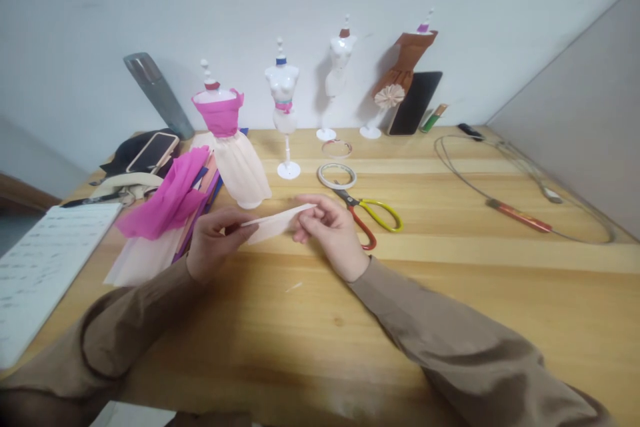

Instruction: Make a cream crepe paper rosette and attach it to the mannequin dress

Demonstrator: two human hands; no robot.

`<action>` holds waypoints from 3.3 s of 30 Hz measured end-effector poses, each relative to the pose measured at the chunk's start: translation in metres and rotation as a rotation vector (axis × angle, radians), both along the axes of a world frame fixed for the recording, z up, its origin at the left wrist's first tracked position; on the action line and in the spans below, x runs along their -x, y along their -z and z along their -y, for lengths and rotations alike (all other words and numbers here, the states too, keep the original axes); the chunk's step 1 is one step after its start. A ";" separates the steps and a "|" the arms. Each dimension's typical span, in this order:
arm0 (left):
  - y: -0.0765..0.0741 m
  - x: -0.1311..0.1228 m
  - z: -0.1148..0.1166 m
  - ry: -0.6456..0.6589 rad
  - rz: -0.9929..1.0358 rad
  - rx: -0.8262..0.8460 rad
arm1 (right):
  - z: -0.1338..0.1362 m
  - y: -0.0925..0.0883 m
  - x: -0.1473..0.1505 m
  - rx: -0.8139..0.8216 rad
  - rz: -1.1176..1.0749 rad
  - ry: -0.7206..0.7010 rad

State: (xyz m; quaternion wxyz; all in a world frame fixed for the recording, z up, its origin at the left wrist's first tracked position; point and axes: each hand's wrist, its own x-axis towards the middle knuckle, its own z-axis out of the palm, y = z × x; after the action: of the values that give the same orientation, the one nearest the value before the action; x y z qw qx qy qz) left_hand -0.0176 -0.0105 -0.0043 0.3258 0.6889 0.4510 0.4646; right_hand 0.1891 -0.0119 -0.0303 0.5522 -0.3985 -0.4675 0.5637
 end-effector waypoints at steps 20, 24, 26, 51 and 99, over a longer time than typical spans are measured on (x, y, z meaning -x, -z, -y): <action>0.001 -0.001 -0.007 0.060 0.515 0.584 | -0.012 -0.007 -0.010 0.062 -0.008 0.009; 0.006 0.001 -0.008 0.047 0.541 0.515 | -0.012 -0.009 -0.009 0.155 -0.128 0.001; 0.009 0.003 -0.008 0.048 0.528 0.482 | -0.012 -0.010 -0.008 0.198 -0.161 -0.003; 0.006 0.002 -0.009 -0.054 0.347 0.321 | -0.007 -0.006 -0.013 -0.123 0.241 0.056; -0.010 -0.003 -0.004 -0.117 0.422 0.517 | -0.010 -0.032 -0.014 0.152 0.305 0.057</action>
State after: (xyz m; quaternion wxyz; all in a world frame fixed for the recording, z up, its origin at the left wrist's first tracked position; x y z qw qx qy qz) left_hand -0.0143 -0.0063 0.0053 0.5486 0.4453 0.5153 0.4850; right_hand 0.2034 -0.0023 0.0021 0.4589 -0.5332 -0.4903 0.5145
